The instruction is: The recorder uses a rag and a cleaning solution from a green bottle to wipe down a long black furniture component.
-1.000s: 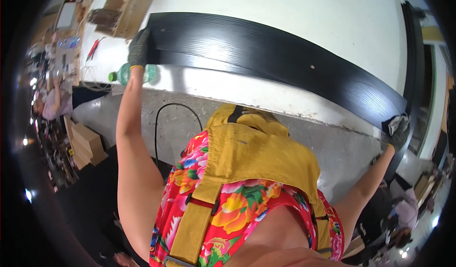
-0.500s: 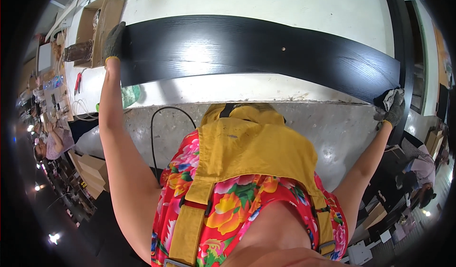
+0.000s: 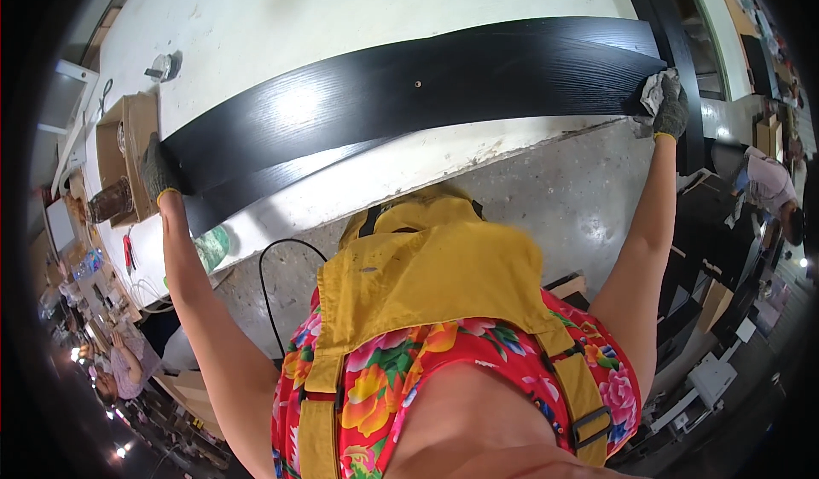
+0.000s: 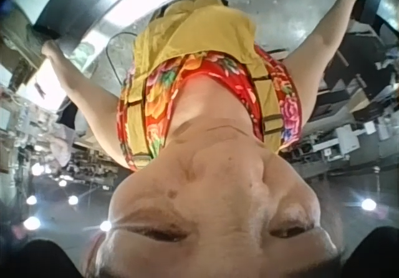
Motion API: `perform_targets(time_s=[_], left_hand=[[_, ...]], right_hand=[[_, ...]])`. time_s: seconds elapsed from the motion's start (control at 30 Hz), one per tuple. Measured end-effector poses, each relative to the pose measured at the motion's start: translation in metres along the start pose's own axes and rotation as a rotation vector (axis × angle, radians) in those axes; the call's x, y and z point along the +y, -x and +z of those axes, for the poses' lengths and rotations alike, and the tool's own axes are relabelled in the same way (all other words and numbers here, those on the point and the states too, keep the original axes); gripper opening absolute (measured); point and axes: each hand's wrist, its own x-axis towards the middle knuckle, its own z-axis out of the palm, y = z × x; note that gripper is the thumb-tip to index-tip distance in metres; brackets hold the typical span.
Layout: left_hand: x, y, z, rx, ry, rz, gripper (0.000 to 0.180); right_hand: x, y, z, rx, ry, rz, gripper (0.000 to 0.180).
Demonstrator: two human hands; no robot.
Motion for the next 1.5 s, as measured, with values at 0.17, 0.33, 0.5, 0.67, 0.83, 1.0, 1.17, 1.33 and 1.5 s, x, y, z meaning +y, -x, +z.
perform_targets(time_s=[0.17,0.33,0.5,0.67,0.83,1.0,1.17,1.33,1.5], left_hand=[[-0.005,-0.007,-0.024,0.067,0.874,-0.826,0.034],[0.013,0.003,-0.033,0.352,-0.284,0.197,0.031],[-0.024,-0.004,-0.022,0.26,0.135,-0.206,0.033],[-0.005,0.009,0.015,0.106,0.712,-0.567,0.032],[-0.097,0.043,-0.02,-0.211,0.117,-0.328,0.038],[0.029,0.037,-0.029,-0.229,0.648,-0.614,0.045],[0.095,0.067,-0.104,0.344,0.436,-0.314,0.046],[0.083,0.137,-0.156,0.746,-0.086,-0.287,0.05],[0.057,0.213,-0.153,0.678,0.707,-0.598,0.076]], right_hand=[[0.018,-0.032,-0.011,-0.065,-1.007,0.232,0.034],[-0.022,-0.03,-0.022,-0.071,-1.203,0.187,0.034],[-0.006,-0.065,0.0,-0.015,-1.034,0.112,0.031],[-0.018,-0.036,0.007,0.279,-0.254,-0.049,0.056],[-0.056,-0.034,0.017,0.33,-0.635,-0.178,0.048],[-0.108,0.002,-0.012,-0.161,-0.488,-0.162,0.039],[-0.136,0.073,0.066,-0.425,0.44,-0.623,0.06],[-0.086,0.044,0.064,-0.219,0.592,-0.847,0.058],[-0.13,0.066,0.069,-0.279,0.406,-0.799,0.049]])
